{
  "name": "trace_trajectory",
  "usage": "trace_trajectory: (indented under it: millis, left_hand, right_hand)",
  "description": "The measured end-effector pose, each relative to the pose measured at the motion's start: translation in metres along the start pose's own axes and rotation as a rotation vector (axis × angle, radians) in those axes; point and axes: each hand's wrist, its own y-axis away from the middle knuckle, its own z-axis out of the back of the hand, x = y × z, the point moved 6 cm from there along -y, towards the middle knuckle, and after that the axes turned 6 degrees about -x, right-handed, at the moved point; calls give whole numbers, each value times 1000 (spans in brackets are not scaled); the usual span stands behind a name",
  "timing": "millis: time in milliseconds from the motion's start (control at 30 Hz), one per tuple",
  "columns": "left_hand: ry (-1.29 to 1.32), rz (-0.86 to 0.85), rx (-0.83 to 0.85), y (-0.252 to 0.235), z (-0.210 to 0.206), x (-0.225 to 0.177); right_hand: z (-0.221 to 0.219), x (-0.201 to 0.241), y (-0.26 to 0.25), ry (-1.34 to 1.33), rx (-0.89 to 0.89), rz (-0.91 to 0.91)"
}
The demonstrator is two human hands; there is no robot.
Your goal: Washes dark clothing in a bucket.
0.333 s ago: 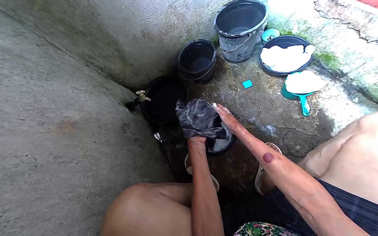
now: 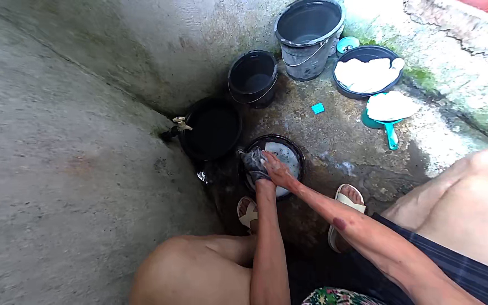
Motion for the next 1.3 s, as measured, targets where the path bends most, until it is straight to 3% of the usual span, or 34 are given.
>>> trace_trajectory:
  millis: [133, 200, 267, 300, 400, 467, 600, 633, 700, 767, 867, 967, 1033, 1133, 1300]
  left_hand:
    - [80, 150, 45, 16, -21, 14]
    - [-43, 47, 21, 16, -16, 4]
    - [-286, -175, 46, 13, -4, -15]
    - [-281, -195, 37, 11, -1, -17]
    - [71, 76, -1, 14, -10, 4]
    - [84, 132, 22, 18, -15, 10]
    - [-367, -211, 50, 6, -2, -20]
    - [-386, -215, 25, 4, 0, -22]
    - [-134, -61, -61, 11, -7, -11]
    - [-22, 48, -56, 22, -11, 0]
    - [-18, 47, -34, 19, -14, -5]
    - [-24, 25, -79, 7, -16, -6]
    - [-65, 21, -96, 8, -17, 5]
    - [-108, 5, -83, 12, -12, 17]
    - [-73, -35, -116, 0, -8, -1]
  right_hand:
    - [28, -8, -35, -2, -65, -106]
    - [24, 10, -19, 50, -108, -79]
    - [11, 31, 7, 71, -58, 53]
    - [7, 33, 10, 60, -29, 93]
    - [18, 8, -20, 93, -13, 4]
    - [28, 0, -31, 98, -70, -143]
    - [9, 32, 14, 50, -81, 38]
    - [7, 31, 15, 26, -75, 73]
    - [12, 11, -6, -14, -74, 49]
    - [27, -20, -28, -169, -101, -91]
    - [45, -42, -25, -525, -163, -358]
    - [43, -36, -8, -733, -185, -320]
    - [30, -31, -2, -632, -256, -247]
    - [10, -28, -3, -452, -217, -216]
    - [33, -78, -20, -489, -194, -345]
